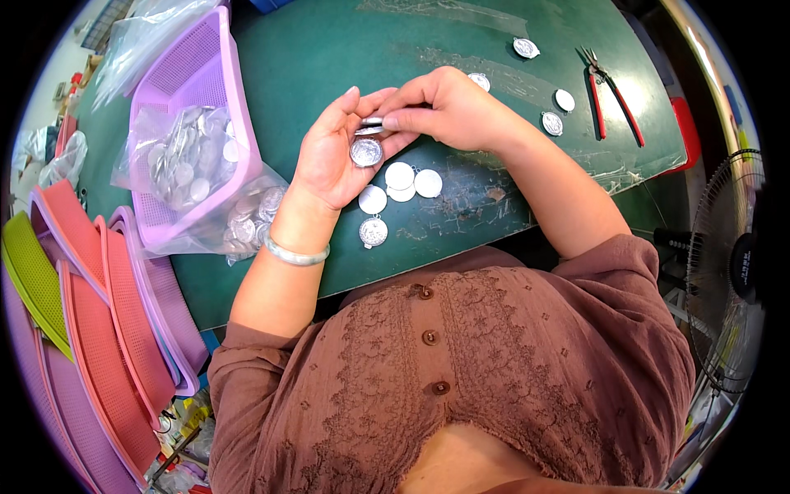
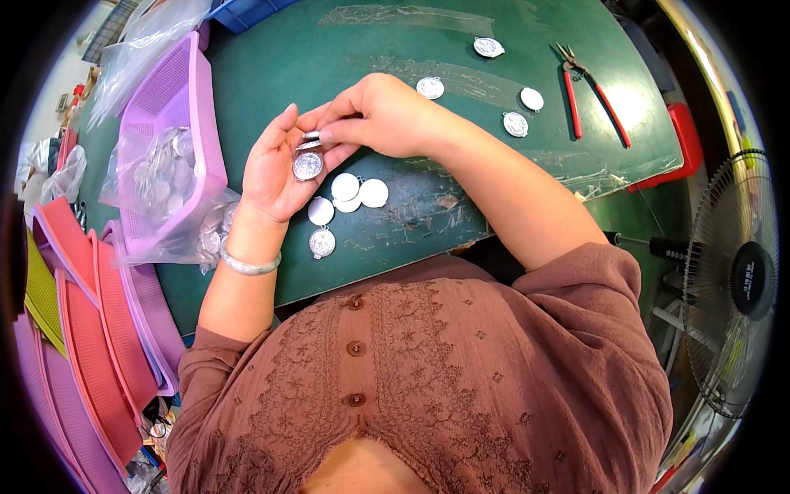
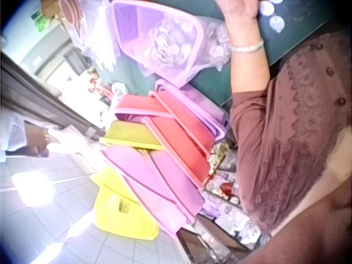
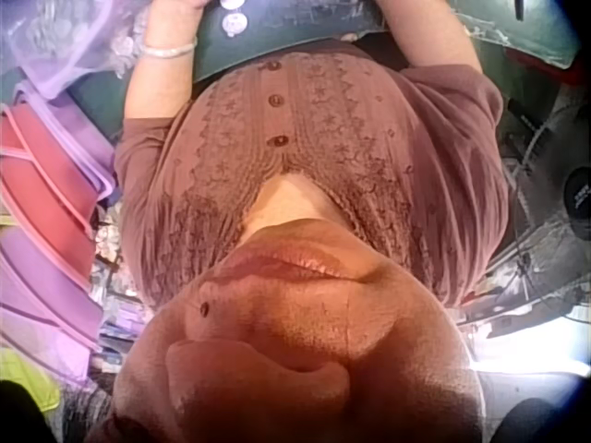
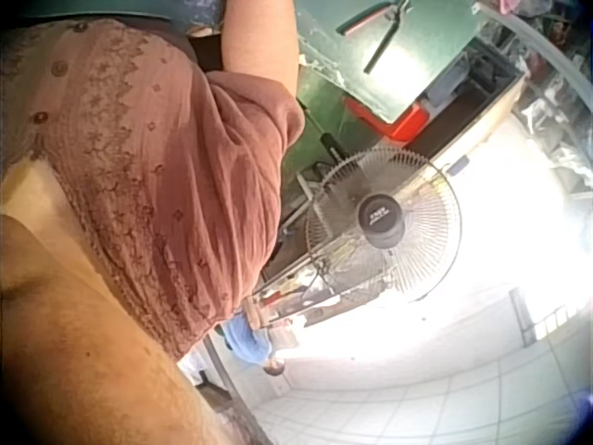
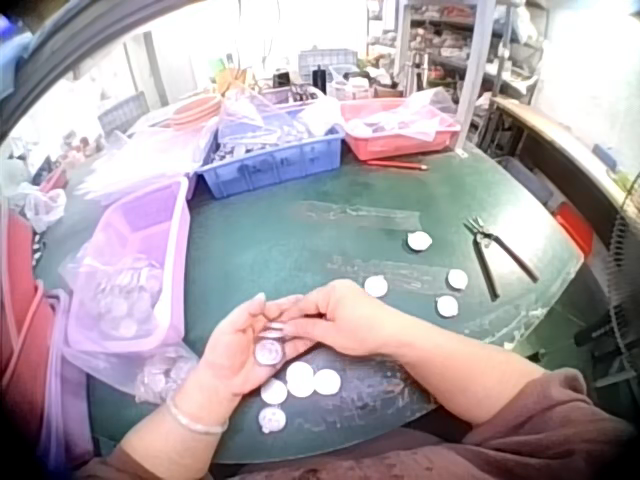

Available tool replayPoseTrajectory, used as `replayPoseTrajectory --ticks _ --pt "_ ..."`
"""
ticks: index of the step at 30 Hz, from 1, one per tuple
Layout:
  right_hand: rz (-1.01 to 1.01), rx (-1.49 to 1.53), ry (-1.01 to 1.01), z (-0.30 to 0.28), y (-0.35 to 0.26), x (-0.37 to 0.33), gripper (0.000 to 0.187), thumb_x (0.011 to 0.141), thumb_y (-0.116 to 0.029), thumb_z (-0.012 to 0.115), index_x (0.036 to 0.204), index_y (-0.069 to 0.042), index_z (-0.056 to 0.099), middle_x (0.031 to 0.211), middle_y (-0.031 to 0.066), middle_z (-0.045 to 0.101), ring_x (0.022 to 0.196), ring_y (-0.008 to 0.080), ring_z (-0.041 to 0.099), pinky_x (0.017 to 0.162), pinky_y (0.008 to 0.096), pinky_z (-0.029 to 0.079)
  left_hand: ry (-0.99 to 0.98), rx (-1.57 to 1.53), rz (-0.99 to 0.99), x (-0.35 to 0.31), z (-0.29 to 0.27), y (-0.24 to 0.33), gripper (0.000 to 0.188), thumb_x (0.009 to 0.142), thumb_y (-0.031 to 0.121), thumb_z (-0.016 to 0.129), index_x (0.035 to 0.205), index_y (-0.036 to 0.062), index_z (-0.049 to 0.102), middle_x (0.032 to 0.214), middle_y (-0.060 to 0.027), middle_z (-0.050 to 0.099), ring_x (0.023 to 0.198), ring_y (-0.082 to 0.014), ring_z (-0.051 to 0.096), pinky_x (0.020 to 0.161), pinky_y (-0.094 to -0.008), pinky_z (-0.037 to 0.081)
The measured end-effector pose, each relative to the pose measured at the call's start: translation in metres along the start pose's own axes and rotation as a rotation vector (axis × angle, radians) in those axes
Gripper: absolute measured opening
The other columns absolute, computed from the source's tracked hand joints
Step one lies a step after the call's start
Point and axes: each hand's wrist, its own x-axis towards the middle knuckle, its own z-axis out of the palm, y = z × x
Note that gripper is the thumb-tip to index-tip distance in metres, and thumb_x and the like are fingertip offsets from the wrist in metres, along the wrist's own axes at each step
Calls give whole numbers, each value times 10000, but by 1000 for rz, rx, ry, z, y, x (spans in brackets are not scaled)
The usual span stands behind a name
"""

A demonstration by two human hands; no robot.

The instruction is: The person assembles small round white components by hand, then uses red-handled pliers to crimp metal loops onto them. The person handles the components one at a time, places finished units on the table, and repeats the process.

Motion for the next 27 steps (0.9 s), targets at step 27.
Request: replayPoseTrajectory --ticks 27 --pt "286 375 125 -4 -4 2 150 801 -139 589 863 -2 599 568 -14 511 452 44 454 367 176 306 369 631 244 -5 5 -5 87 824 119 573 825 33 561 664 -28 560 533 -90 496 475 -203 370"
